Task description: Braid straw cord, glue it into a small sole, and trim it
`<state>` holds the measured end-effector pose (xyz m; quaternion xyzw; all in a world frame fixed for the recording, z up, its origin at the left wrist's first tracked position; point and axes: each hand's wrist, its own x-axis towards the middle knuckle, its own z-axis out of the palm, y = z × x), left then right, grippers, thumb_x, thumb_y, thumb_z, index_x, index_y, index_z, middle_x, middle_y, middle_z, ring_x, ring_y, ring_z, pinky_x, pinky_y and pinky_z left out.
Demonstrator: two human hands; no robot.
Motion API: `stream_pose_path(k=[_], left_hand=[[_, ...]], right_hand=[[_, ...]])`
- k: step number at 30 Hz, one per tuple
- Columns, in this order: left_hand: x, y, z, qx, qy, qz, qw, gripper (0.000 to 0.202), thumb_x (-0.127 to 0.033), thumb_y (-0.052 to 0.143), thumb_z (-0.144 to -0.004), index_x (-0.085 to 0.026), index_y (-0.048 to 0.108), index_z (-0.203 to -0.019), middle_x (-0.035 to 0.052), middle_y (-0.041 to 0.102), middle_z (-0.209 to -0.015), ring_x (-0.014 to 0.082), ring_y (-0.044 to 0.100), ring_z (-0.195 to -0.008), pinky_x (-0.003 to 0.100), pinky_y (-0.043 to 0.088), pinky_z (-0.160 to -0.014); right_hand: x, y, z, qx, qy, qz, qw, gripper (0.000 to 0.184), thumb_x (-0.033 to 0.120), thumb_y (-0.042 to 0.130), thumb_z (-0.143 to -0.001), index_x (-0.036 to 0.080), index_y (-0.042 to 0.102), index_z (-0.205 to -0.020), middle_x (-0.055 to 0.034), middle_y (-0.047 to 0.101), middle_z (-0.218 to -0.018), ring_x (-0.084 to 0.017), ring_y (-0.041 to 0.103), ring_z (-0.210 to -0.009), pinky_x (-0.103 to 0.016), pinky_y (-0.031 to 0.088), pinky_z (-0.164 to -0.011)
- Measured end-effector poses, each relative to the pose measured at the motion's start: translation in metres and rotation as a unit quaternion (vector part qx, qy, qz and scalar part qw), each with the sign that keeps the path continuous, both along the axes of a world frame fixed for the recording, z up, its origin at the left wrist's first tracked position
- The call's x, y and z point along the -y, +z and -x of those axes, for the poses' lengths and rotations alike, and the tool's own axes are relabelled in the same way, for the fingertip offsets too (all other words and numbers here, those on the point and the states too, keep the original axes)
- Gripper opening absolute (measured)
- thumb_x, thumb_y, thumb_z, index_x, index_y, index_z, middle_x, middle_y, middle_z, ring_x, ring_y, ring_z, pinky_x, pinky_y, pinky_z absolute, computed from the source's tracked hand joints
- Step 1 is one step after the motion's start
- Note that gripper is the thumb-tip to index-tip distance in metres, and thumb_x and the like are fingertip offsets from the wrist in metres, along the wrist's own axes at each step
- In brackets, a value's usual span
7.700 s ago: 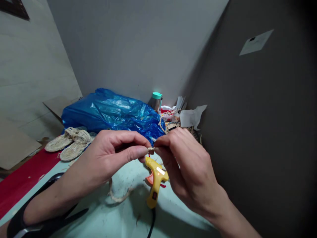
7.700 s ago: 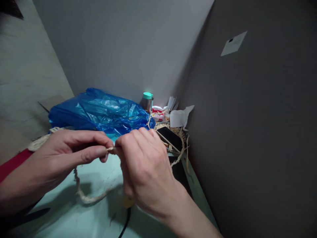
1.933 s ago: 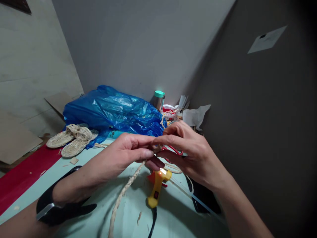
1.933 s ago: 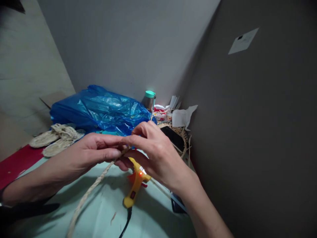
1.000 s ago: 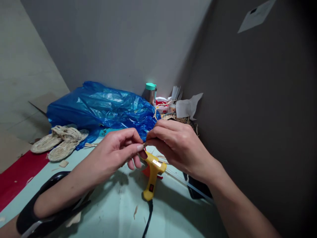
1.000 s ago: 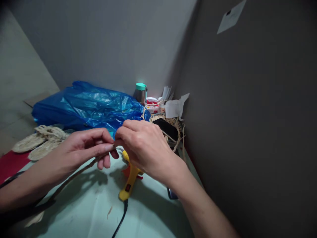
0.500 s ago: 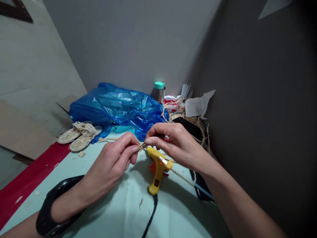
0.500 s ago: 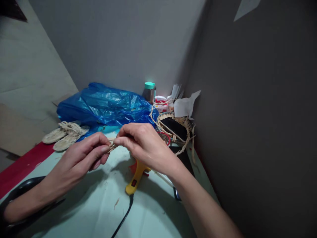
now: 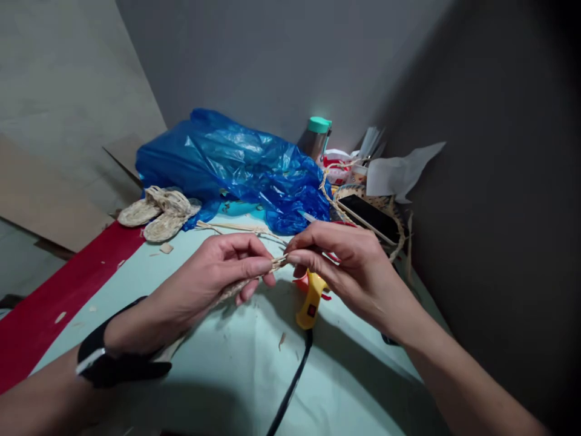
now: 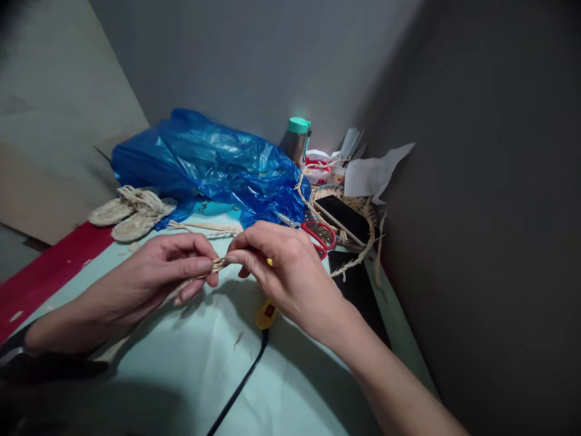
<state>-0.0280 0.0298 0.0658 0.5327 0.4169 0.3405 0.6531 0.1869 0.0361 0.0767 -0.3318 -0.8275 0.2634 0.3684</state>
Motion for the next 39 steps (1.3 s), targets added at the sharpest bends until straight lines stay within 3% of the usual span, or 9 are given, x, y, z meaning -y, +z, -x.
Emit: stream_pose_path(k=[2, 5, 9, 13, 18, 26, 31, 34, 39], left_hand=[[-0.004, -0.008, -0.002, 0.076, -0.008, 0.093, 0.993, 0.008, -0.023, 0.072, -0.086, -0.017, 0.068, -0.085, 0.002, 0.071, -0.078, 0.0053, 0.049, -0.052, 0.017, 0.038, -0.051], [-0.006, -0.019, -0.005, 0.091, -0.029, 0.158, 0.983, 0.011, -0.024, 0.069, -0.089, -0.013, 0.07, -0.091, 0.0051, 0.07, -0.081, 0.0051, 0.046, -0.054, 0.016, 0.036, -0.051], [-0.004, -0.031, -0.009, 0.052, -0.043, 0.169, 0.983, 0.013, -0.024, 0.07, -0.088, -0.011, 0.072, -0.087, 0.0032, 0.066, -0.072, 0.0057, 0.044, -0.053, 0.017, 0.033, -0.049], [-0.003, -0.038, -0.011, 0.043, -0.005, 0.157, 0.987, 0.008, -0.021, 0.075, -0.082, -0.014, 0.073, -0.084, 0.0027, 0.071, -0.071, 0.0063, 0.049, -0.054, 0.017, 0.037, -0.051], [0.001, -0.036, -0.015, -0.017, 0.064, 0.067, 0.996, 0.006, -0.024, 0.074, -0.081, -0.018, 0.077, -0.08, -0.003, 0.064, -0.055, 0.0087, 0.053, -0.052, 0.018, 0.043, -0.052], [0.014, -0.035, -0.022, -0.117, 0.163, -0.114, 0.973, 0.006, -0.022, 0.072, -0.079, -0.023, 0.077, -0.078, -0.004, 0.067, -0.055, 0.0128, 0.06, -0.051, 0.023, 0.049, -0.054], [0.012, -0.035, -0.022, -0.184, 0.143, -0.212, 0.949, 0.008, -0.023, 0.071, -0.081, -0.023, 0.079, -0.084, -0.0008, 0.079, -0.076, 0.0152, 0.068, -0.054, 0.025, 0.055, -0.06], [0.013, -0.036, -0.019, -0.223, 0.131, -0.273, 0.927, 0.013, -0.028, 0.071, -0.084, -0.023, 0.08, -0.093, 0.0014, 0.082, -0.091, 0.0199, 0.075, -0.072, 0.027, 0.056, -0.074], [0.015, -0.037, -0.015, -0.237, 0.124, -0.357, 0.895, 0.013, -0.024, 0.069, -0.086, -0.02, 0.08, -0.09, 0.0019, 0.082, -0.088, 0.0191, 0.075, -0.08, 0.025, 0.053, -0.078]], right_hand=[[0.0, -0.009, -0.002, -0.02, -0.002, -0.021, 1.0, 0.008, 0.019, 0.064, -0.095, 0.016, 0.07, -0.09, -0.0025, 0.068, -0.083, -0.013, 0.062, -0.075, -0.024, 0.047, -0.071], [0.0, -0.026, -0.006, -0.027, 0.0, -0.05, 0.998, 0.007, 0.016, 0.064, -0.094, 0.015, 0.071, -0.094, -0.0043, 0.068, -0.083, -0.013, 0.062, -0.076, -0.025, 0.049, -0.071], [0.002, -0.042, -0.008, -0.03, 0.004, -0.057, 0.998, 0.008, 0.015, 0.064, -0.094, 0.014, 0.071, -0.098, -0.0068, 0.068, -0.087, -0.014, 0.063, -0.077, -0.025, 0.051, -0.069], [0.006, -0.046, -0.006, -0.056, -0.011, -0.02, 0.998, 0.014, 0.014, 0.066, -0.092, 0.018, 0.071, -0.105, -0.0056, 0.071, -0.092, -0.015, 0.067, -0.083, -0.026, 0.054, -0.075], [0.014, -0.047, -0.003, -0.093, -0.05, 0.074, 0.992, 0.036, 0.023, 0.068, -0.093, 0.022, 0.062, -0.128, -0.0034, 0.07, -0.097, -0.015, 0.067, -0.081, -0.028, 0.056, -0.075], [0.023, -0.048, 0.005, -0.075, -0.079, 0.03, 0.994, 0.009, 0.02, 0.066, -0.093, 0.019, 0.068, -0.102, -0.0023, 0.071, -0.092, -0.014, 0.066, -0.082, -0.025, 0.051, -0.074], [0.026, -0.05, 0.008, -0.08, -0.099, 0.022, 0.992, 0.008, 0.018, 0.065, -0.093, 0.016, 0.068, -0.1, -0.0018, 0.071, -0.087, -0.011, 0.065, -0.073, -0.021, 0.049, -0.067], [0.027, -0.05, 0.01, -0.089, -0.107, 0.006, 0.99, 0.008, 0.015, 0.063, -0.092, 0.016, 0.069, -0.097, -0.0012, 0.07, -0.084, -0.01, 0.063, -0.069, -0.02, 0.049, -0.063], [0.029, -0.048, 0.009, -0.08, -0.112, -0.017, 0.99, 0.007, 0.014, 0.063, -0.091, 0.017, 0.068, -0.095, 0.0002, 0.068, -0.082, -0.009, 0.062, -0.07, -0.02, 0.048, -0.064]])
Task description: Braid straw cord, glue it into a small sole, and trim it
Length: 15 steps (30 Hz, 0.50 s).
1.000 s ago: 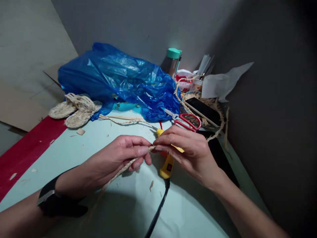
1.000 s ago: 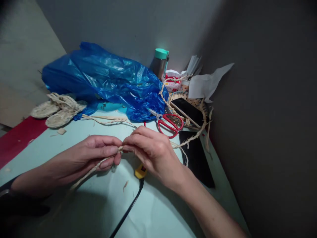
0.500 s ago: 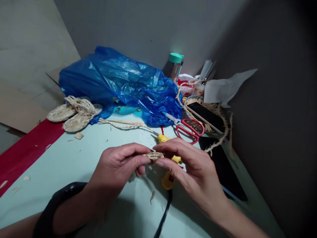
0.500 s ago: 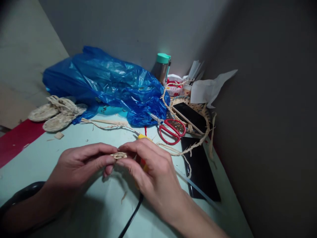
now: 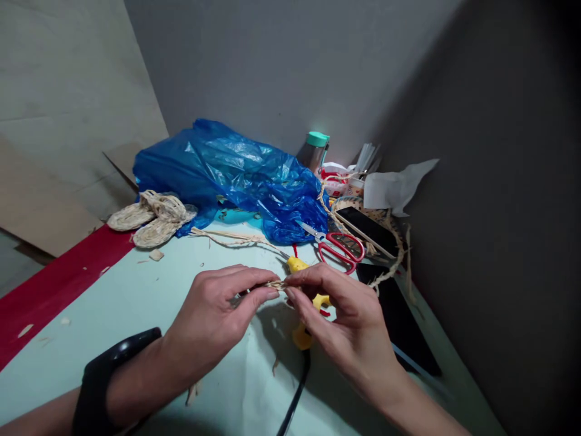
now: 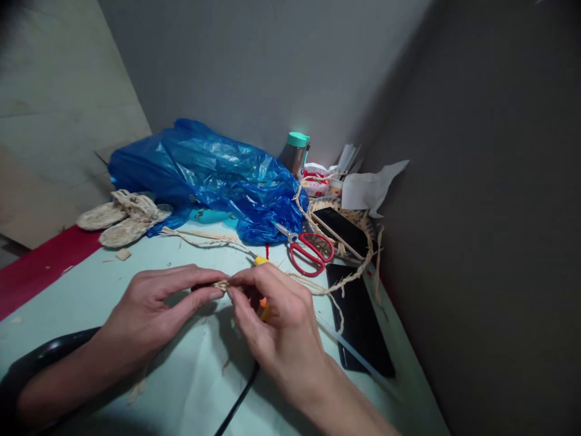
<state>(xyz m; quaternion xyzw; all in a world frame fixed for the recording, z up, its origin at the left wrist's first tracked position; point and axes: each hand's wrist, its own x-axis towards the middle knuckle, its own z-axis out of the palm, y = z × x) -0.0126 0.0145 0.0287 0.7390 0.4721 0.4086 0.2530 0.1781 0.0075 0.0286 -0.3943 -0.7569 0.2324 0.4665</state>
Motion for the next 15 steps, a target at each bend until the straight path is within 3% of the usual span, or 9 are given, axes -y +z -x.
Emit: stream_pose_path(k=[4, 8, 12, 15], left_hand=[[-0.004, 0.0007, 0.0021, -0.005, -0.001, -0.006, 1.0, 0.016, -0.02, 0.065, -0.086, -0.017, 0.081, -0.09, 0.0029, 0.082, -0.088, 0.0174, 0.074, -0.078, 0.024, 0.052, -0.076], [-0.0079, 0.0033, 0.0039, 0.007, -0.009, 0.082, 0.997, 0.016, -0.023, 0.064, -0.087, -0.02, 0.08, -0.083, 0.0006, 0.081, -0.086, 0.0172, 0.072, -0.081, 0.023, 0.05, -0.076], [-0.0062, 0.0055, 0.0008, 0.042, -0.011, 0.206, 0.978, 0.021, -0.031, 0.064, -0.086, -0.02, 0.078, -0.075, 0.0003, 0.077, -0.071, 0.0168, 0.067, -0.067, 0.024, 0.048, -0.063], [-0.0022, 0.0046, -0.0038, 0.077, -0.016, 0.221, 0.972, 0.02, -0.032, 0.065, -0.084, -0.02, 0.077, -0.072, -0.0002, 0.074, -0.065, 0.0151, 0.062, -0.062, 0.023, 0.046, -0.06]], right_hand=[[-0.0002, 0.0043, -0.006, -0.018, -0.027, 0.003, 0.999, 0.007, 0.016, 0.064, -0.091, 0.021, 0.067, -0.096, 0.0009, 0.069, -0.086, -0.011, 0.064, -0.073, -0.022, 0.051, -0.066], [-0.0011, 0.0081, -0.0102, -0.032, -0.071, -0.02, 0.997, 0.007, 0.016, 0.065, -0.09, 0.022, 0.067, -0.093, 0.0001, 0.069, -0.085, -0.013, 0.065, -0.074, -0.024, 0.052, -0.065], [0.0001, 0.007, -0.0071, -0.021, -0.086, -0.065, 0.994, 0.009, 0.012, 0.065, -0.089, 0.021, 0.066, -0.093, -0.0007, 0.068, -0.083, -0.014, 0.064, -0.073, -0.025, 0.052, -0.064], [0.0018, 0.0039, -0.0035, 0.013, -0.098, -0.134, 0.986, 0.014, 0.006, 0.064, -0.087, 0.019, 0.064, -0.093, -0.0001, 0.066, -0.079, -0.012, 0.062, -0.069, -0.025, 0.05, -0.063]])
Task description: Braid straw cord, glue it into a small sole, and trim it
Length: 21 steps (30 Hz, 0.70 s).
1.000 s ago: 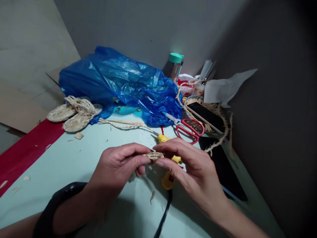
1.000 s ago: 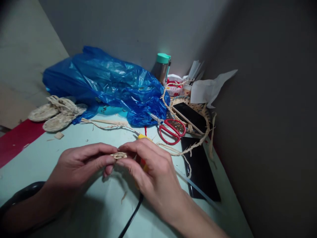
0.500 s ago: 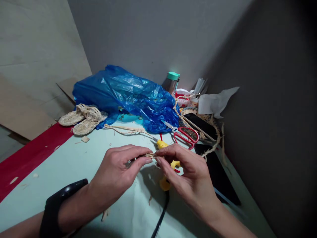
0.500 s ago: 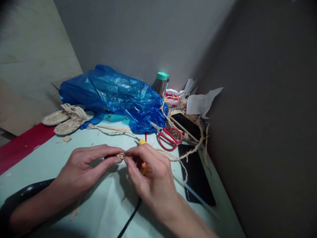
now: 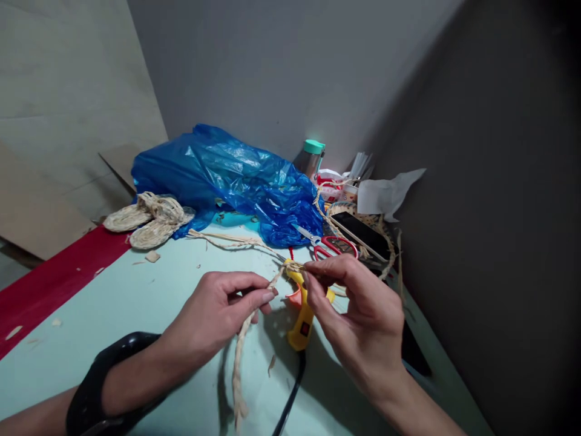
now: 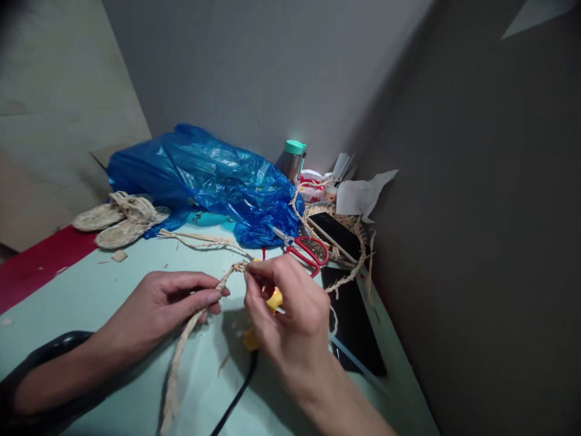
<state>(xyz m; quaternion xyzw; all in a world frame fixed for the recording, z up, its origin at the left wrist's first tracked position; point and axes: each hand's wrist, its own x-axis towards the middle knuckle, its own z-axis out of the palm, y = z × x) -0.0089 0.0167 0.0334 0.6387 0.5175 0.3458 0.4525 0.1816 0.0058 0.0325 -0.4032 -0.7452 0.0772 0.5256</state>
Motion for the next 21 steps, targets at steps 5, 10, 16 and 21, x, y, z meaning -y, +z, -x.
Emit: stream_pose_path(k=[5, 10, 16, 21], left_hand=[[0.005, 0.0, -0.003, 0.077, 0.03, 0.012, 0.997, 0.011, -0.028, 0.07, -0.077, -0.021, 0.077, -0.071, -0.0002, 0.073, -0.061, 0.0138, 0.06, -0.057, 0.022, 0.046, -0.057], [0.003, 0.006, 0.005, 0.155, 0.029, 0.05, 0.986, 0.004, -0.025, 0.077, -0.074, -0.021, 0.077, -0.073, -0.001, 0.071, -0.068, 0.0123, 0.059, -0.064, 0.02, 0.045, -0.06], [0.003, 0.004, 0.011, 0.285, -0.035, 0.151, 0.946, 0.012, -0.032, 0.075, -0.081, -0.021, 0.072, -0.08, -0.0022, 0.062, -0.066, 0.0091, 0.051, -0.062, 0.016, 0.041, -0.057], [0.007, 0.005, 0.011, 0.343, -0.065, 0.212, 0.913, 0.012, -0.029, 0.072, -0.085, -0.018, 0.074, -0.083, -0.0004, 0.062, -0.063, 0.0083, 0.051, -0.059, 0.014, 0.045, -0.059]], right_hand=[[0.001, -0.003, 0.002, 0.025, 0.004, -0.069, 0.997, 0.024, -0.001, 0.064, -0.083, 0.018, 0.063, -0.097, -0.0005, 0.067, -0.082, -0.011, 0.061, -0.07, -0.024, 0.051, -0.064], [-0.002, 0.003, -0.002, -0.102, -0.013, 0.05, 0.993, 0.017, 0.009, 0.064, -0.089, 0.023, 0.068, -0.097, 0.0015, 0.066, -0.088, -0.011, 0.061, -0.074, -0.023, 0.051, -0.066], [-0.008, 0.005, -0.005, -0.193, 0.028, 0.142, 0.97, 0.011, 0.017, 0.065, -0.09, 0.025, 0.071, -0.094, 0.0032, 0.066, -0.085, -0.01, 0.063, -0.074, -0.021, 0.053, -0.065], [-0.01, 0.006, -0.003, -0.201, 0.064, 0.184, 0.96, 0.022, 0.019, 0.067, -0.09, 0.028, 0.069, -0.11, 0.0006, 0.073, -0.1, -0.014, 0.07, -0.084, -0.023, 0.058, -0.071]])
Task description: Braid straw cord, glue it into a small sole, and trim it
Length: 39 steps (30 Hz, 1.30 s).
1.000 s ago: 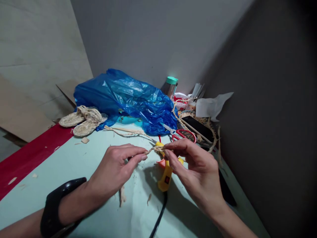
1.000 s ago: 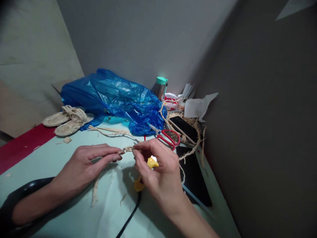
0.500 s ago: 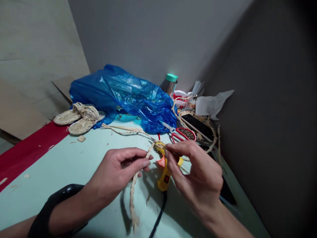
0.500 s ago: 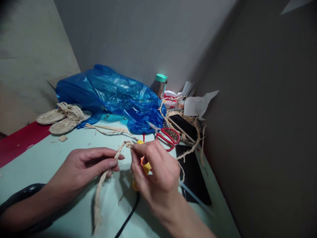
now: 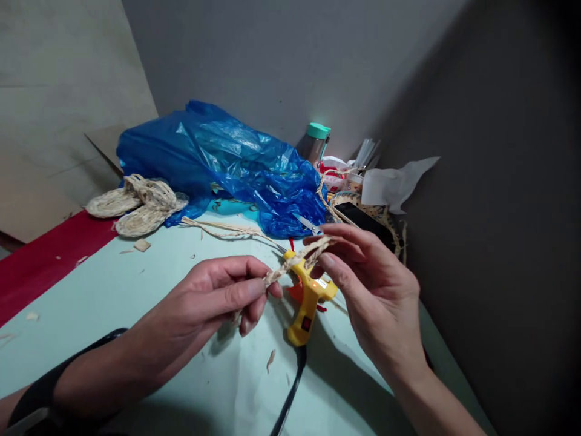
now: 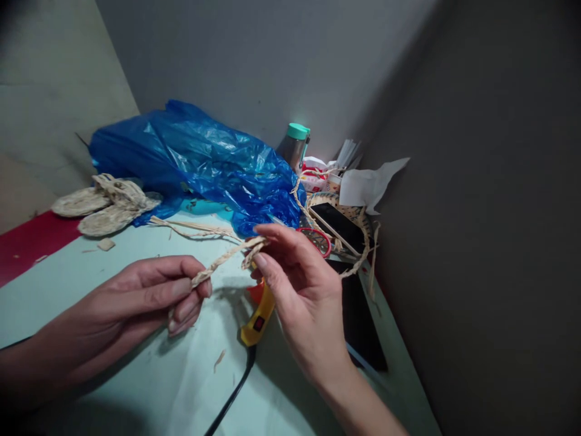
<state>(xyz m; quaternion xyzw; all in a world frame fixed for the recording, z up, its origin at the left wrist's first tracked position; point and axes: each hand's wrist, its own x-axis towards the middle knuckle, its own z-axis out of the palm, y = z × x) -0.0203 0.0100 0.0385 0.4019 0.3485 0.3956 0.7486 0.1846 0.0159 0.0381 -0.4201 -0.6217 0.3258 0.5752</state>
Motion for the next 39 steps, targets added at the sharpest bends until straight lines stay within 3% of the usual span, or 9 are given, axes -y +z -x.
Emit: stream_pose_path(k=[4, 9, 11, 16, 20, 26, 33, 36, 39], left_hand=[[-0.004, 0.006, 0.001, 0.004, 0.073, 0.011, 0.997, 0.003, -0.021, 0.075, -0.08, -0.019, 0.074, -0.078, 0.0001, 0.063, -0.064, 0.009, 0.052, -0.057, 0.015, 0.047, -0.054], [-0.015, 0.013, 0.006, 0.013, 0.208, -0.007, 0.978, 0.012, -0.011, 0.069, -0.082, -0.021, 0.076, -0.079, 0.001, 0.066, -0.069, 0.0099, 0.056, -0.061, 0.014, 0.05, -0.055], [-0.018, 0.012, 0.007, -0.002, 0.234, -0.013, 0.972, 0.014, -0.009, 0.068, -0.084, -0.021, 0.076, -0.08, 0.0005, 0.067, -0.071, 0.0092, 0.057, -0.063, 0.013, 0.051, -0.057], [-0.019, 0.001, 0.004, -0.059, 0.223, -0.023, 0.973, 0.005, -0.016, 0.074, -0.083, -0.02, 0.074, -0.086, -0.0021, 0.067, -0.075, 0.0066, 0.057, -0.06, 0.012, 0.051, -0.059], [-0.016, -0.002, -0.001, -0.063, 0.19, -0.044, 0.979, 0.005, -0.023, 0.074, -0.084, -0.018, 0.072, -0.084, -0.0023, 0.066, -0.072, 0.0061, 0.056, -0.059, 0.012, 0.047, -0.056], [-0.01, 0.003, -0.002, -0.078, 0.165, -0.085, 0.979, 0.008, -0.025, 0.072, -0.086, -0.018, 0.073, -0.083, -0.0025, 0.065, -0.068, 0.0048, 0.05, -0.052, 0.013, 0.039, -0.048], [-0.005, 0.004, 0.002, -0.08, 0.184, -0.107, 0.974, 0.012, -0.026, 0.071, -0.086, -0.021, 0.074, -0.096, -0.0021, 0.065, -0.066, 0.0067, 0.049, -0.052, 0.015, 0.04, -0.049], [-0.003, 0.006, 0.005, -0.085, 0.208, -0.112, 0.968, 0.014, -0.026, 0.072, -0.084, -0.022, 0.074, -0.097, -0.002, 0.067, -0.067, 0.0077, 0.052, -0.054, 0.015, 0.042, -0.049], [-0.002, 0.008, 0.007, -0.092, 0.226, -0.124, 0.962, 0.014, -0.027, 0.072, -0.084, -0.022, 0.074, -0.097, -0.0009, 0.069, -0.069, 0.0091, 0.056, -0.056, 0.016, 0.046, -0.05]], right_hand=[[-0.003, 0.01, -0.007, 0.021, -0.063, -0.018, 0.998, 0.026, 0.024, 0.066, -0.092, 0.027, 0.066, -0.118, -0.0035, 0.073, -0.108, -0.018, 0.071, -0.095, -0.027, 0.059, -0.076], [-0.008, 0.023, -0.03, 0.015, -0.185, -0.1, 0.978, 0.01, 0.028, 0.066, -0.093, 0.019, 0.069, -0.093, -0.0013, 0.069, -0.082, -0.012, 0.063, -0.065, -0.023, 0.052, -0.058], [-0.013, 0.022, -0.04, 0.106, -0.227, -0.126, 0.96, 0.014, 0.031, 0.059, -0.097, 0.019, 0.064, -0.093, 0.0006, 0.065, -0.075, -0.011, 0.058, -0.058, -0.023, 0.048, -0.053], [-0.039, -0.009, -0.059, 0.487, -0.146, -0.071, 0.858, 0.012, 0.016, 0.053, -0.094, 0.018, 0.065, -0.095, -0.0065, 0.071, -0.09, -0.019, 0.066, -0.077, -0.03, 0.05, -0.069], [-0.058, -0.033, -0.063, 0.6, -0.108, -0.038, 0.792, 0.024, 0.007, 0.054, -0.086, 0.013, 0.067, -0.105, -0.0161, 0.07, -0.101, -0.03, 0.063, -0.098, -0.039, 0.049, -0.083], [-0.068, -0.037, -0.066, 0.665, -0.129, -0.03, 0.735, 0.037, 0.007, 0.051, -0.084, 0.008, 0.062, -0.119, -0.0222, 0.066, -0.111, -0.035, 0.061, -0.099, -0.046, 0.047, -0.085], [-0.065, -0.03, -0.074, 0.634, -0.153, -0.025, 0.758, 0.048, 0.007, 0.049, -0.081, 0.004, 0.049, -0.129, -0.0198, 0.069, -0.099, -0.028, 0.068, -0.085, -0.037, 0.053, -0.073], [-0.05, -0.009, -0.076, 0.576, -0.169, -0.048, 0.799, 0.054, 0.022, 0.051, -0.085, 0.007, 0.04, -0.136, -0.0143, 0.07, -0.096, -0.023, 0.069, -0.073, -0.031, 0.054, -0.06], [-0.035, 0.01, -0.069, 0.432, -0.141, -0.106, 0.885, 0.05, 0.036, 0.053, -0.091, 0.017, 0.046, -0.136, -0.0102, 0.069, -0.099, -0.022, 0.069, -0.076, -0.028, 0.056, -0.061]])
